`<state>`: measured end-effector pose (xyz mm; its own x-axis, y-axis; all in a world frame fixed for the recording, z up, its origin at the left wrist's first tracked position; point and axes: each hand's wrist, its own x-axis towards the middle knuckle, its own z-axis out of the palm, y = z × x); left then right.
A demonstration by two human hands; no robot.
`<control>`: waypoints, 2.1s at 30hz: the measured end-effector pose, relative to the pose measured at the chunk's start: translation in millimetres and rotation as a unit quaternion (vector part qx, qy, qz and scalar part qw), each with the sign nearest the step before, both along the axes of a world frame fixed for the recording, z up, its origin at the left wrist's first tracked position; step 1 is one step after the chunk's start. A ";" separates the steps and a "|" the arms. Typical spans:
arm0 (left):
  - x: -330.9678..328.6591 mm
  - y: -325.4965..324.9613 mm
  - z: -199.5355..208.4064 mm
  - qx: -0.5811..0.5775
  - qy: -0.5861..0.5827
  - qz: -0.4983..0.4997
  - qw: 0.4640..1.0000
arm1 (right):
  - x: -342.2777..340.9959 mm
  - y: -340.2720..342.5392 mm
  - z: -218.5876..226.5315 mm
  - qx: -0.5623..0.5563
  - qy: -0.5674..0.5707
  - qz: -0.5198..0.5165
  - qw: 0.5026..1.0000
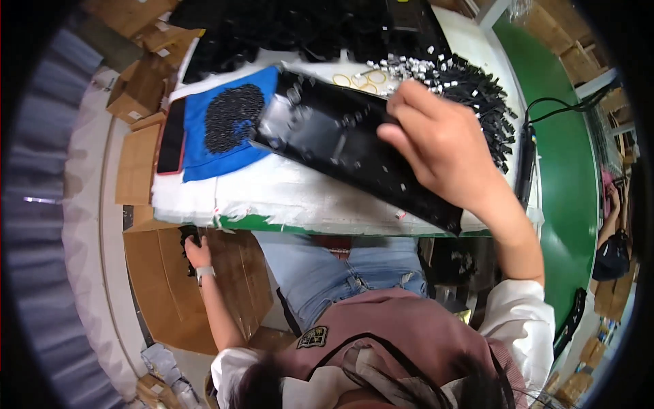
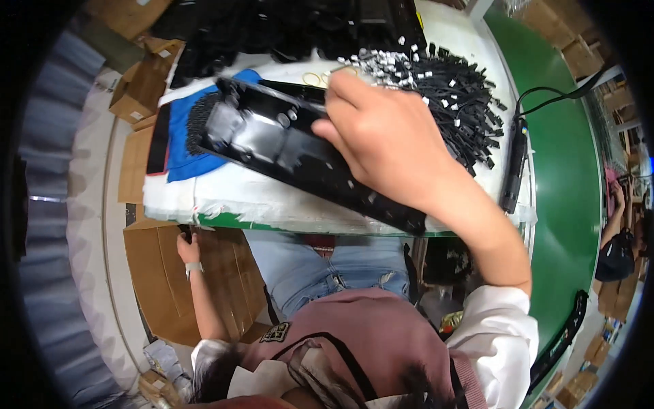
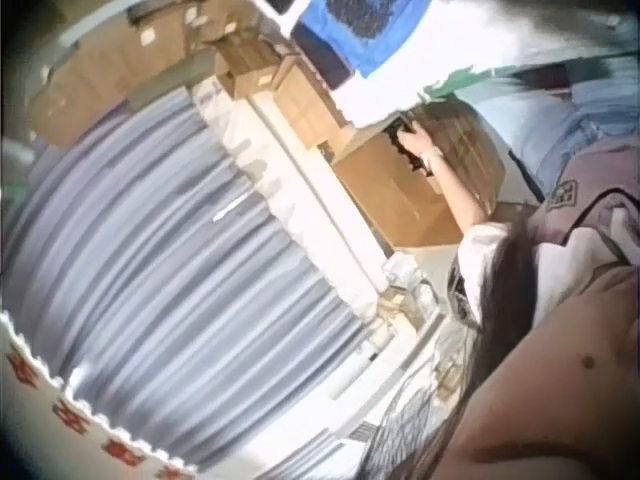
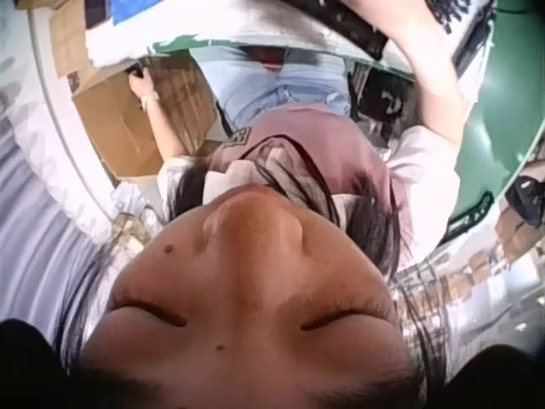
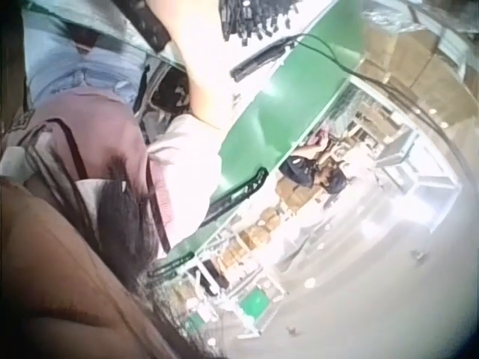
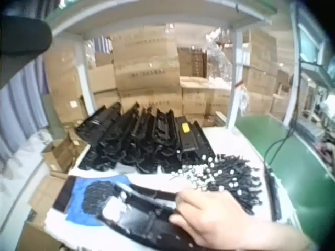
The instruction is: Assembling plastic housings for printer cartridges using an electric screwdriver and small fasteners.
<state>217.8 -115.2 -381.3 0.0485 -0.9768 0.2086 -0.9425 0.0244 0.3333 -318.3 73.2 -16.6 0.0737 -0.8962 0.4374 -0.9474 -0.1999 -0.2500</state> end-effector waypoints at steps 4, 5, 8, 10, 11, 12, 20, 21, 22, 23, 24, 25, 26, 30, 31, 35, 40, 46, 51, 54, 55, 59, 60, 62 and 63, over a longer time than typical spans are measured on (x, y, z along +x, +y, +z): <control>-88.8 66.7 136.1 -0.128 0.211 -0.099 0.964 | 20.9 28.9 -34.7 0.016 0.041 0.053 0.998; -108.7 85.0 166.5 -0.119 0.255 -0.109 0.953 | 27.4 26.4 -50.4 -0.006 0.058 0.068 0.996; -165.6 118.5 222.5 -0.169 0.248 -0.267 0.916 | 45.3 20.7 -78.1 0.009 0.013 0.016 1.000; -203.1 131.0 248.5 -0.165 0.241 -0.365 0.884 | 43.9 17.3 -81.7 0.000 0.005 0.048 0.999; -219.8 134.1 261.0 -0.156 0.234 -0.412 0.867 | 41.4 15.9 -81.7 -0.009 -0.007 0.079 0.997; -237.9 133.7 270.4 -0.140 0.217 -0.454 0.853 | 36.7 13.7 -84.7 -0.031 -0.025 0.100 0.994; -323.1 121.2 291.6 -0.033 0.036 -0.572 0.819 | -1.4 6.3 -84.0 -0.050 -0.066 0.212 0.974; -324.0 120.3 291.3 -0.028 0.027 -0.574 0.818 | -6.3 8.2 -80.9 -0.049 -0.076 0.210 0.974; -324.8 120.0 290.8 -0.029 0.008 -0.578 0.815 | -12.8 14.9 -77.5 -0.058 -0.119 0.185 0.974; -321.6 120.0 293.2 -0.031 -0.012 -0.577 0.816 | -18.9 16.9 -74.8 -0.119 -0.122 0.142 0.975; -323.3 119.7 291.1 -0.046 0.007 -0.574 0.817 | -29.0 20.0 -71.2 -0.146 -0.085 0.076 0.983; -325.0 119.9 291.9 -0.049 0.027 -0.568 0.821 | -38.8 20.4 -66.7 -0.171 -0.049 0.009 0.984; -328.3 119.5 290.2 -0.043 0.040 -0.558 0.827 | -50.2 19.7 -62.6 -0.152 0.029 -0.038 0.987; -348.3 121.9 290.5 -0.045 0.055 -0.551 0.832 | -90.2 -9.2 -85.5 -0.023 0.045 -0.086 0.995; -349.4 121.8 288.9 -0.048 0.056 -0.548 0.833 | -90.8 -15.9 -86.9 0.017 0.038 -0.092 0.995; -339.7 123.9 291.0 -0.041 0.049 -0.527 0.847 | -76.3 -37.7 -74.8 -0.080 0.046 -0.071 0.993; -349.7 122.2 292.3 -0.060 0.070 -0.529 0.843 | -95.0 -52.5 -48.9 -0.027 0.083 -0.123 0.989; -365.9 108.3 282.6 -0.094 0.090 -0.540 0.832 | -100.4 -30.3 -37.9 -0.111 0.037 -0.147 0.982; -372.7 96.6 276.1 -0.126 0.091 -0.546 0.823 | -86.4 73.5 -5.9 -0.140 -0.040 -0.277 0.950; -370.7 99.0 286.1 -0.086 0.095 -0.550 0.825 | -93.6 137.6 -15.6 -0.040 0.023 -0.487 0.872; -369.1 99.2 288.6 -0.055 0.090 -0.548 0.830 | -97.8 153.1 -23.9 -0.007 0.065 -0.544 0.836; -369.9 96.0 295.9 -0.116 0.162 -0.557 0.806 | -133.3 204.4 -71.2 0.143 0.108 -0.651 0.738; -368.5 87.5 301.0 -0.178 0.138 -0.538 0.812 | -137.8 202.4 -74.5 0.156 0.048 -0.652 0.741; -357.8 57.4 298.0 -0.172 0.111 -0.471 0.858 | -150.1 196.9 -81.0 0.150 -0.022 -0.643 0.751; -347.6 42.2 299.5 -0.164 0.080 -0.404 0.896 | -152.5 181.2 -75.4 0.172 -0.035 -0.651 0.739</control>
